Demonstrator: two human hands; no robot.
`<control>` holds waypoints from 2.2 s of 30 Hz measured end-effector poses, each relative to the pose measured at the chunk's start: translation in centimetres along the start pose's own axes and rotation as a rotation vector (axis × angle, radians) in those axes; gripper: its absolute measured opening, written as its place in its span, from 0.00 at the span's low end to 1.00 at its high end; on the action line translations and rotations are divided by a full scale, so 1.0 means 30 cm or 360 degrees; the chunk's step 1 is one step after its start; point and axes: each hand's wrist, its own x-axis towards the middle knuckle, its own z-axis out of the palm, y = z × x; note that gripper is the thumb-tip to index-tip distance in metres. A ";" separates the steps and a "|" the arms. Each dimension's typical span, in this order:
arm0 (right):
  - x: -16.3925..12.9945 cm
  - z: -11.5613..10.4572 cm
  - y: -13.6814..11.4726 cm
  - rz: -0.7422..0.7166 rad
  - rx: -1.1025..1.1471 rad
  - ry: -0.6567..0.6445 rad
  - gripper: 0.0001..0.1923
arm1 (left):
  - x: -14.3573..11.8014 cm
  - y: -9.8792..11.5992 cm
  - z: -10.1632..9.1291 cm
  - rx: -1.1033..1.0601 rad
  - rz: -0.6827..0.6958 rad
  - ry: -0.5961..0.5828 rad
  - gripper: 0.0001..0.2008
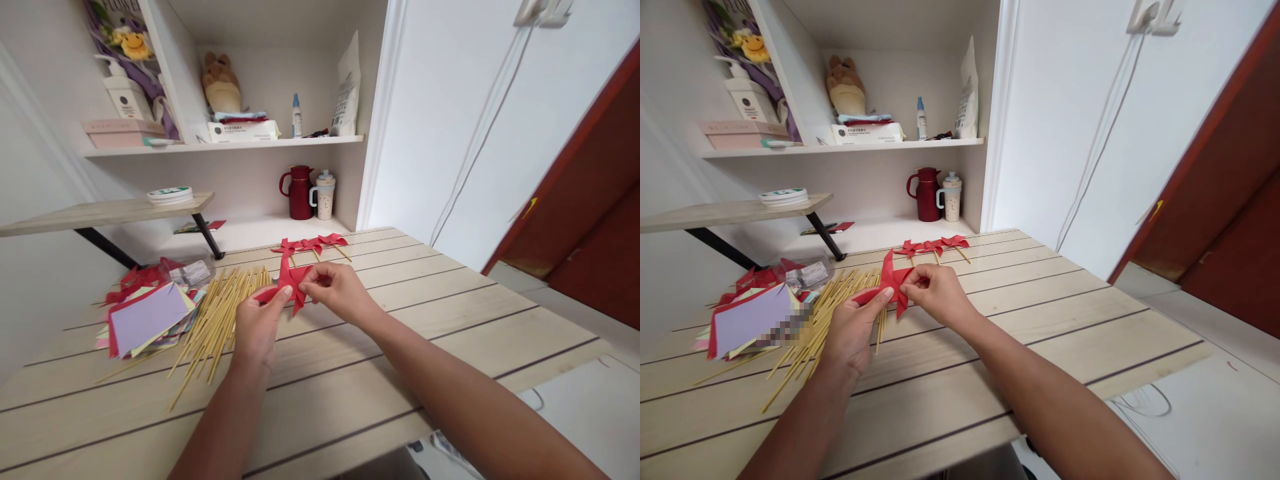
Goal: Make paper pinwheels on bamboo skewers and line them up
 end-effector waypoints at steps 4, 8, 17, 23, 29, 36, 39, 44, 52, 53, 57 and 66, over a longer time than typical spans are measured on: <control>0.002 0.001 0.003 -0.0049 -0.0063 0.0011 0.05 | -0.001 0.003 0.000 0.0042 0.0021 0.0003 0.18; 0.002 0.000 0.002 -0.0058 -0.0072 0.0002 0.05 | 0.001 0.004 0.000 0.0049 0.0050 -0.0005 0.17; 0.001 0.001 0.007 -0.0111 -0.0018 0.0014 0.07 | -0.001 0.010 0.007 0.0124 0.0202 0.0074 0.15; 0.008 -0.034 -0.010 -0.0209 0.0027 0.0322 0.11 | -0.003 0.025 0.008 0.0122 0.0267 0.0151 0.14; 0.012 -0.083 -0.031 0.0094 0.0335 0.0231 0.46 | -0.005 0.025 0.006 0.0159 0.0297 0.0130 0.14; 0.014 -0.034 0.007 0.0628 0.0965 -0.0374 0.25 | -0.005 0.029 0.012 0.0098 0.0389 0.0088 0.12; 0.010 -0.016 0.000 0.0561 0.0990 -0.0366 0.20 | -0.005 0.025 0.011 0.0114 0.0406 0.0071 0.12; 0.005 -0.006 -0.012 0.0491 0.0933 -0.0247 0.16 | -0.007 0.015 0.012 0.0088 0.0364 0.0042 0.13; 0.004 0.007 0.003 0.0435 0.0865 -0.0132 0.13 | -0.017 0.016 0.022 0.0025 0.0165 0.0018 0.16; 0.004 0.008 0.004 0.0442 0.0875 -0.0131 0.12 | -0.018 0.017 0.023 0.0008 0.0131 0.0040 0.17; 0.006 0.009 0.014 0.0437 0.0914 -0.0142 0.12 | -0.020 0.016 0.024 -0.0016 0.0095 0.0048 0.17; 0.002 0.022 0.015 0.0399 0.0861 -0.0035 0.10 | -0.012 0.004 0.017 0.0018 0.0099 0.0001 0.18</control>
